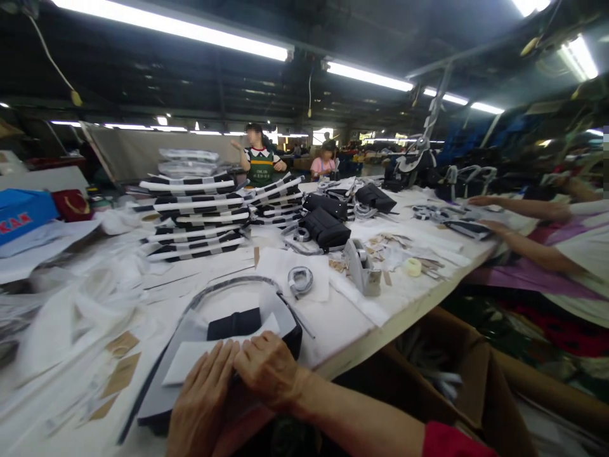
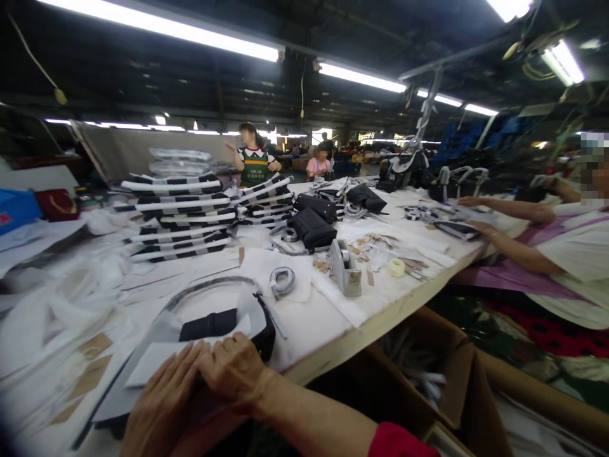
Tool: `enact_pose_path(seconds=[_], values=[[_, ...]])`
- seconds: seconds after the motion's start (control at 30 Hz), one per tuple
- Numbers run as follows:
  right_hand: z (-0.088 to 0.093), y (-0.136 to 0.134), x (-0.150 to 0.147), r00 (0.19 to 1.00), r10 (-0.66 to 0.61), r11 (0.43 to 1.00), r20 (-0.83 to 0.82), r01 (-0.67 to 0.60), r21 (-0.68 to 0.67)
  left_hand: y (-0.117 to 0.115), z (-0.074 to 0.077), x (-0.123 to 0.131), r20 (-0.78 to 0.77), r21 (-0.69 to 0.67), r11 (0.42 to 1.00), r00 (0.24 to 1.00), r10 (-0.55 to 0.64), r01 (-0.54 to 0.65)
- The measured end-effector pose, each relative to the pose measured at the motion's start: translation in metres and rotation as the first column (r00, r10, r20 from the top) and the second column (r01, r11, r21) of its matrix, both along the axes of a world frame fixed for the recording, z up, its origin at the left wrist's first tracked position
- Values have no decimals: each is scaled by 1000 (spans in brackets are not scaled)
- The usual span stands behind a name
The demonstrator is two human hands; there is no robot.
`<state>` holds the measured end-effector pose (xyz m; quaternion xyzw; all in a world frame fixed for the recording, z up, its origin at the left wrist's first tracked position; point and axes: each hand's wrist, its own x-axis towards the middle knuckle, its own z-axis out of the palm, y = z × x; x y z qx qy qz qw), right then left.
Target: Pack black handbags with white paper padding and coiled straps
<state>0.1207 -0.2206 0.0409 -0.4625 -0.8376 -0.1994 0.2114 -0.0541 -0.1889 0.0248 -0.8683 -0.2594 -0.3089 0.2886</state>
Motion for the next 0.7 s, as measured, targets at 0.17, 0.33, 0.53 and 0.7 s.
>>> enact_pose_path(seconds=[0.17, 0.33, 0.53, 0.7], values=[[26, -11, 5, 981, 62, 988, -183, -86, -127, 4, -6, -6, 37, 39, 999, 999, -9, 7], [65, -9, 78, 711, -151, 982, -687, 30, -185, 3, -17, -12, 24, 15, 998, 998, 59, -59], [36, 29, 187, 470, -759, 647, -451, 459, -609, 0, -21, -11, 72, -35, 998, 996, 60, -58], [15, 71, 186, 459, -857, 497, -234, 617, -611, 1, -18, -10, 85, -53, 998, 996, 35, -30]])
